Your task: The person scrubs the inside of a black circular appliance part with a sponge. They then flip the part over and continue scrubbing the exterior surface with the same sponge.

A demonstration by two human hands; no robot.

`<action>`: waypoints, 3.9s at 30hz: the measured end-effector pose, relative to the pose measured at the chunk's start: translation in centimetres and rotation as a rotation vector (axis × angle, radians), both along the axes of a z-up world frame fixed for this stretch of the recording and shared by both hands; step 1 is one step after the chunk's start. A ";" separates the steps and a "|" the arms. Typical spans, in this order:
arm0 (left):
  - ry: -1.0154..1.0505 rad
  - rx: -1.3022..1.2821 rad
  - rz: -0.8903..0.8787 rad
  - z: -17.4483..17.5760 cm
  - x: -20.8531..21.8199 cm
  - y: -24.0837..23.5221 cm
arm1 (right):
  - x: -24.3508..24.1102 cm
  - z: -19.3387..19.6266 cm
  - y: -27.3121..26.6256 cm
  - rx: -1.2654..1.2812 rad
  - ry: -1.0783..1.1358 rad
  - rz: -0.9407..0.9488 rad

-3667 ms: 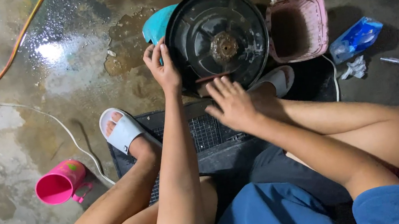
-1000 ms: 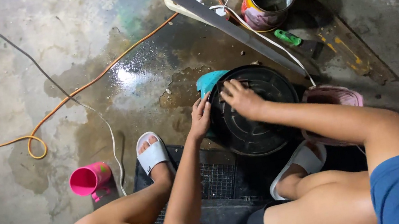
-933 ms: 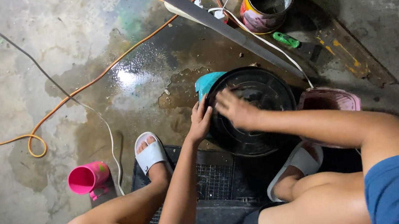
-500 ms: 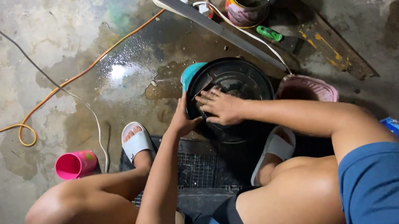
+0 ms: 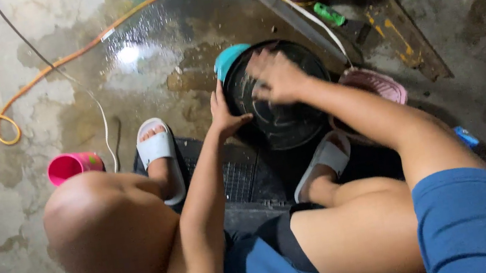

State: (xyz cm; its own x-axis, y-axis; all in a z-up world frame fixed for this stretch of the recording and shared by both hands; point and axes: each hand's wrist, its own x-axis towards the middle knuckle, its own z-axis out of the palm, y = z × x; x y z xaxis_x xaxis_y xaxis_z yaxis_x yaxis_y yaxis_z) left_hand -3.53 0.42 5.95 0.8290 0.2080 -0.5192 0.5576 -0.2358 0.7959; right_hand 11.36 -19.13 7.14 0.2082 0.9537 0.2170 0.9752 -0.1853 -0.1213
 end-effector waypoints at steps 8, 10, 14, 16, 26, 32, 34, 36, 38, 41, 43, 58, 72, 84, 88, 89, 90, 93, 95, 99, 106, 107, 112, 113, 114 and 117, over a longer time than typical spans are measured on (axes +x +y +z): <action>-0.042 -0.066 -0.005 -1.2 0.2 0.1 | -2.2 0.6 1.4 -0.544 0.084 -0.114; -0.030 -0.077 -0.016 -0.8 -0.6 -0.1 | 0.5 1.2 0.8 -0.682 0.134 -0.256; -0.033 -0.074 -0.022 -1.7 0.3 0.1 | -3.4 4.1 2.8 -0.586 0.124 -0.225; -0.037 -0.094 -0.002 -1.3 0.2 0.0 | -3.1 4.2 2.2 -0.475 0.117 -0.092; -0.068 -0.102 -0.008 -2.1 -0.1 0.5 | -4.3 3.9 2.3 -0.553 0.160 0.051; -0.153 0.061 -0.122 0.1 0.0 1.2 | -0.7 2.8 2.4 -0.402 0.014 -0.184; -0.019 0.150 -0.238 -1.7 1.2 2.2 | -2.0 3.9 2.7 -0.566 0.129 -0.105; 0.143 0.246 -0.353 -2.2 0.4 2.9 | -2.7 2.5 2.3 -0.719 0.270 -0.014; 0.207 0.394 -0.414 -0.7 0.7 3.3 | 0.1 -0.1 1.1 -0.368 -0.004 -0.102; 0.145 0.295 -0.233 0.4 -1.0 -0.2 | -0.6 1.2 1.3 -0.574 0.096 -0.156; 0.093 0.167 -0.146 0.9 -2.1 -0.5 | -3.3 2.9 1.5 -0.601 0.095 -0.023; 0.055 -0.132 0.009 -2.0 -2.4 -0.5 | -0.6 2.2 1.3 -0.556 0.002 0.058; 0.084 -0.133 0.010 -3.1 -1.8 -0.5 | -3.1 4.5 -0.5 -0.556 0.029 -0.046; 0.122 -0.141 -0.004 -1.2 -2.0 -0.4 | -2.5 5.9 -3.8 -0.623 0.017 -0.025; 0.114 -0.130 -0.001 -2.3 -2.2 -0.6 | -2.8 3.9 -0.3 -0.493 -0.083 -0.017; 0.097 -0.137 0.005 -2.7 -2.0 -0.6 | -2.5 3.7 1.0 -0.451 -0.136 0.001; 0.095 -0.136 0.004 -1.6 -2.1 -0.8 | -2.6 3.1 1.3 -0.450 -0.138 -0.001; 0.106 -0.167 0.010 0.0 -2.3 -0.9 | -2.6 2.4 1.3 -0.419 -0.154 0.012; 0.108 -0.121 0.008 -1.4 -2.2 -0.7 | -2.6 3.4 -0.3 -0.462 -0.093 -0.018; 0.095 -0.107 0.008 -2.1 -2.2 -0.6 | -3.0 4.7 -2.5 -0.555 -0.021 -0.021; 0.087 -0.119 -0.011 -2.7 -2.4 -1.0 | -2.8 3.0 1.6 -0.487 -0.005 -0.035; 0.091 -0.115 -0.010 -3.6 -2.3 -1.1 | -2.5 2.9 1.8 -0.467 -0.045 -0.029; 0.091 -0.114 0.000 -2.5 -2.2 -0.8 | -2.7 5.4 -2.8 -0.527 -0.011 -0.056; 0.096 -0.112 -0.002 -1.9 -2.4 -0.7 | -2.7 5.9 -3.6 -0.541 0.003 -0.065; 0.096 -0.110 0.001 -1.9 -2.4 -0.6 | -2.6 5.5 -3.3 -0.539 0.002 -0.063; 0.097 -0.121 0.000 -1.7 -2.4 -0.9 | -2.6 4.6 -1.6 -0.511 0.044 -0.089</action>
